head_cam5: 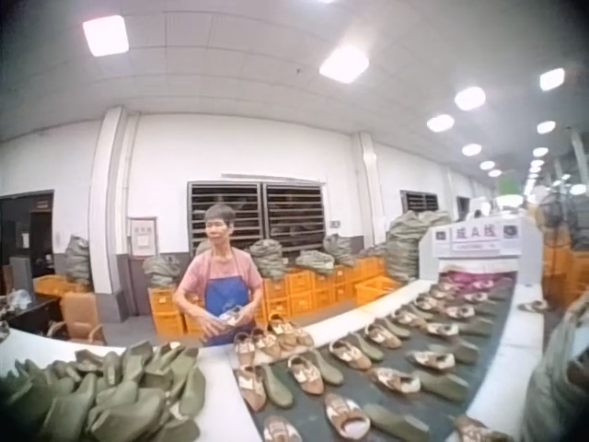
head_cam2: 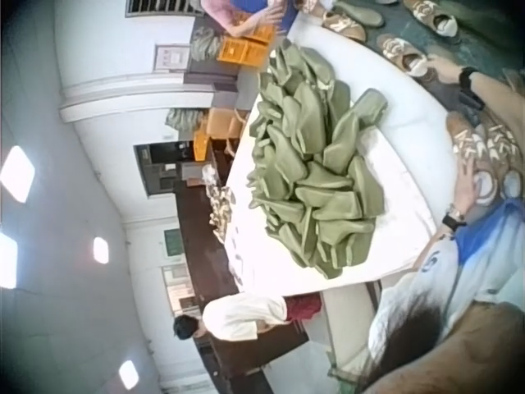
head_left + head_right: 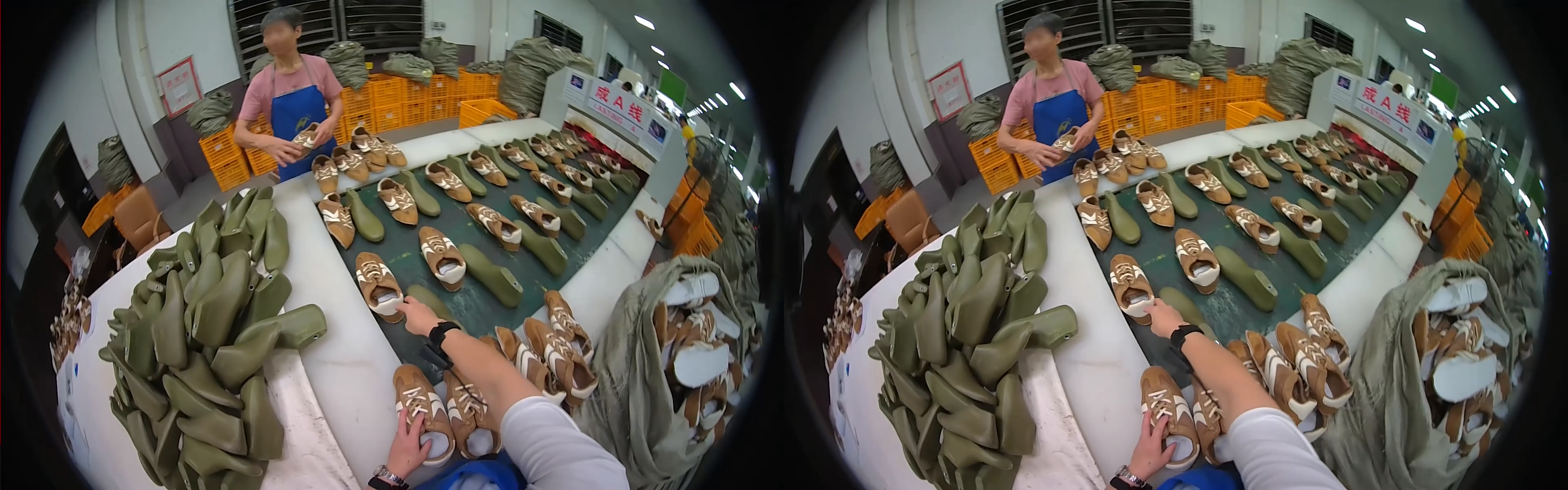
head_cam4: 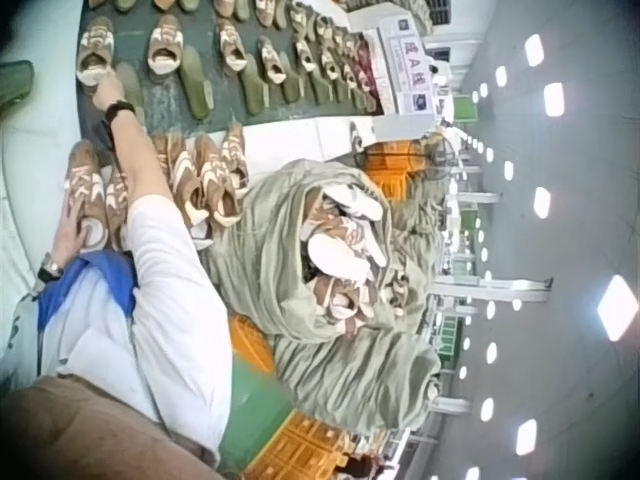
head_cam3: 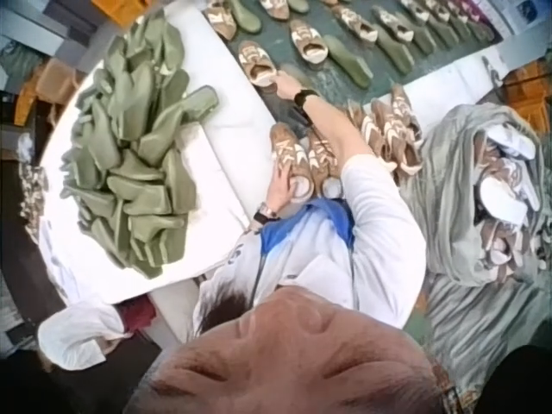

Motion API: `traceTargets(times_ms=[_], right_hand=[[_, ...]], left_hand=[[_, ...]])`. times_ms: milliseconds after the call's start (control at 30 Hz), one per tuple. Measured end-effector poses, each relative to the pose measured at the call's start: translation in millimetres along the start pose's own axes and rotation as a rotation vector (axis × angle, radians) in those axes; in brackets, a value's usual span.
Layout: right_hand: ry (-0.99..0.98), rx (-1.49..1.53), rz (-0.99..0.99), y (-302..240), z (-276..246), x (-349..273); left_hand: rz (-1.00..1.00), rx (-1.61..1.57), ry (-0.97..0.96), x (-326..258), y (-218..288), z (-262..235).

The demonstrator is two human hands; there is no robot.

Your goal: Sorting and preparing finished shoes and lasts on a factory production line.

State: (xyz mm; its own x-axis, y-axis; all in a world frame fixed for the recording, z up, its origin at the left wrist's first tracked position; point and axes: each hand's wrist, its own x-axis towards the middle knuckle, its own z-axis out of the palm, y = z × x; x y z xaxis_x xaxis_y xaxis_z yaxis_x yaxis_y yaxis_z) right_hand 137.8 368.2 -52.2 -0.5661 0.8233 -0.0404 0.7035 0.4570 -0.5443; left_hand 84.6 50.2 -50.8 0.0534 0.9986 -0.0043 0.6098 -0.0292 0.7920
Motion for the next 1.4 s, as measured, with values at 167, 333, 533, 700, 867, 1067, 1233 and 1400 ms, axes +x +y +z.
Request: traceTargets(times_ms=[167, 333, 533, 700, 867, 1067, 1233, 1400], right_hand=[[0.148, 0.073, -0.113, 13.6, -87.4, -96.9], [0.343, 0.132, -0.110, -8.0, -191.9, -286.1], [1.135, -0.585, 0.269, 9.6, -266.9, -485.7], [0.619, -0.619, 0.577, 63.4, -246.0, -574.7], [0.570, -0.221, 0.500, 20.8, -359.9, -576.8], [0.201, 0.063, 0.771, 103.5, -428.9, -633.8], [0.009, 0.136, 0.692, 99.4, -377.5, -632.0], [0.114, -0.013, 0.563, 73.4, -370.1, -643.1]], left_hand=[[0.018, -0.010, -0.046, 12.6, 1.0, 8.1], [0.130, 0.093, -0.017, 14.5, -4.2, 15.0], [0.155, 0.239, -0.133, 13.0, 16.5, -0.2], [0.095, 0.330, -0.296, 23.4, 42.3, -14.0], [-0.039, 0.344, -0.316, 13.6, 71.1, -28.1], [-0.069, 0.419, -0.181, 10.4, 103.0, -20.3], [0.156, 0.350, -0.024, 32.6, 189.8, -8.7], [0.511, 0.260, -0.089, 69.7, 243.1, 27.4]])
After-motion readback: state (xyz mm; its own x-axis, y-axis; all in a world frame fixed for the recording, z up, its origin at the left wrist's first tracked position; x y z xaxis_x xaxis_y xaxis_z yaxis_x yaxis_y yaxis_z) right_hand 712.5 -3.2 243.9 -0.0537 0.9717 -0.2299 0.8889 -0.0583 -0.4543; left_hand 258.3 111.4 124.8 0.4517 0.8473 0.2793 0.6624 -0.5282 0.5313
